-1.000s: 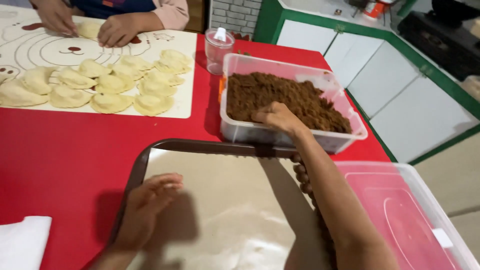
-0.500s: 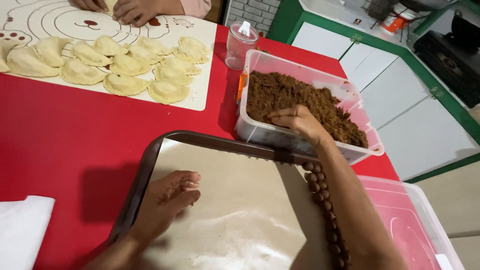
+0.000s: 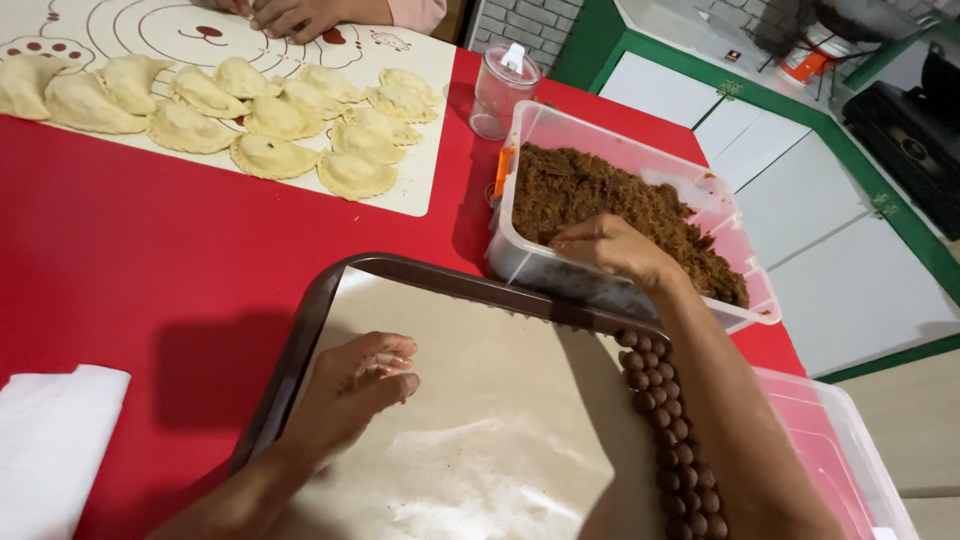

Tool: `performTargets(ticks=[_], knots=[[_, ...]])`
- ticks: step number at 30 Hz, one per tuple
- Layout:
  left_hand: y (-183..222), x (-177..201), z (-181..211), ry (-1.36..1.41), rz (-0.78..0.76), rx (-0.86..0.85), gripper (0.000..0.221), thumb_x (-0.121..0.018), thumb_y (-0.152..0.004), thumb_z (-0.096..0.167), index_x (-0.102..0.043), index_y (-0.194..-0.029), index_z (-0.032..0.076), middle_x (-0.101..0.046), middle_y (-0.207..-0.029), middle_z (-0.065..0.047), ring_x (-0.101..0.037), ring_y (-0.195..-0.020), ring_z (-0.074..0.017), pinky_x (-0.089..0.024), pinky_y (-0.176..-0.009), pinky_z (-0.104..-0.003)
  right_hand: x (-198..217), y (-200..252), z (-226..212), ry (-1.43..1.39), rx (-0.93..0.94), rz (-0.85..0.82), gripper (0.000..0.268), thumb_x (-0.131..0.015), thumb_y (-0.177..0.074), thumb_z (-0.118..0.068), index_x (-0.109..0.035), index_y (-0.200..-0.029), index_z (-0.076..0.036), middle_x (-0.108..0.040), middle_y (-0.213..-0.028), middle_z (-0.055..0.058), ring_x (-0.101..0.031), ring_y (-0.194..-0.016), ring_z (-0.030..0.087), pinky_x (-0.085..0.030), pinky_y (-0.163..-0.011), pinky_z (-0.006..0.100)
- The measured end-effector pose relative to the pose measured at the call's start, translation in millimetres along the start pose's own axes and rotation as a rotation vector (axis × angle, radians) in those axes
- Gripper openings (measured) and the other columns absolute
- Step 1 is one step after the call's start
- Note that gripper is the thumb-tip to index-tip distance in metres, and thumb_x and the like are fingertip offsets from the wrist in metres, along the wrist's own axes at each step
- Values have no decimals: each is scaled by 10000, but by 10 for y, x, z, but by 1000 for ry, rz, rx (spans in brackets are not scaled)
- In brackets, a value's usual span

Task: Rolling small portions of food filling into uniform spheres and arranging them in rows on a tray.

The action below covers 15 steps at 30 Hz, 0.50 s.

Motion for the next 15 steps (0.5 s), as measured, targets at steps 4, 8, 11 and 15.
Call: performTargets(ticks=[4, 8, 11, 15], knots=[[7, -40, 14, -25, -27, -30, 327, -773, -740, 143, -799, -1047, 33, -735, -883, -151, -734, -874, -203, -583, -686, -349, -52, 4, 48, -57, 58, -45, 367, -540, -844, -297, -797, -1040, -123, -686, -1033, 32, -532, -854, 174, -466, -756, 381], [-12, -18, 54, -39, -20, -101, 319, -769, -742, 146, -800, -1036, 24, -727, -798, -138, -740, -906, -193, -606, -689, -337, -68, -124, 161, -92, 46, -75, 470, -506, -730, -231, -814, -1045, -67, -723, -1378, 96, -738, -999, 216, -567, -759, 411], [-27, -21, 61, -30, -24, -145, 304, -759, -740, 140, -796, -1017, 22, -709, -801, -166, -734, -786, -194, -599, -647, -326, -44, -83, 27, -121, 161, -109, 226, -500, -696, -249, -676, -668, -111, -759, -779, 16, -393, -504, 92, -399, -531, 324], [-8, -17, 56, -67, -6, -53, 343, -768, -731, 163, -806, -1052, 49, -738, -927, -168, -745, -737, -197, -603, -678, -319, 22, -39, 1, -122, 97, -67, 225, -644, -898, -258, -820, -863, -123, -567, -514, -39, -338, -417, 83, -322, -473, 289]])
Point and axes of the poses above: each hand's wrist, its own y-axis away from the middle knuckle, its own x-axis out of the back of the hand, z = x × y, the point moved 10 cm from there along -y, towards the middle knuckle
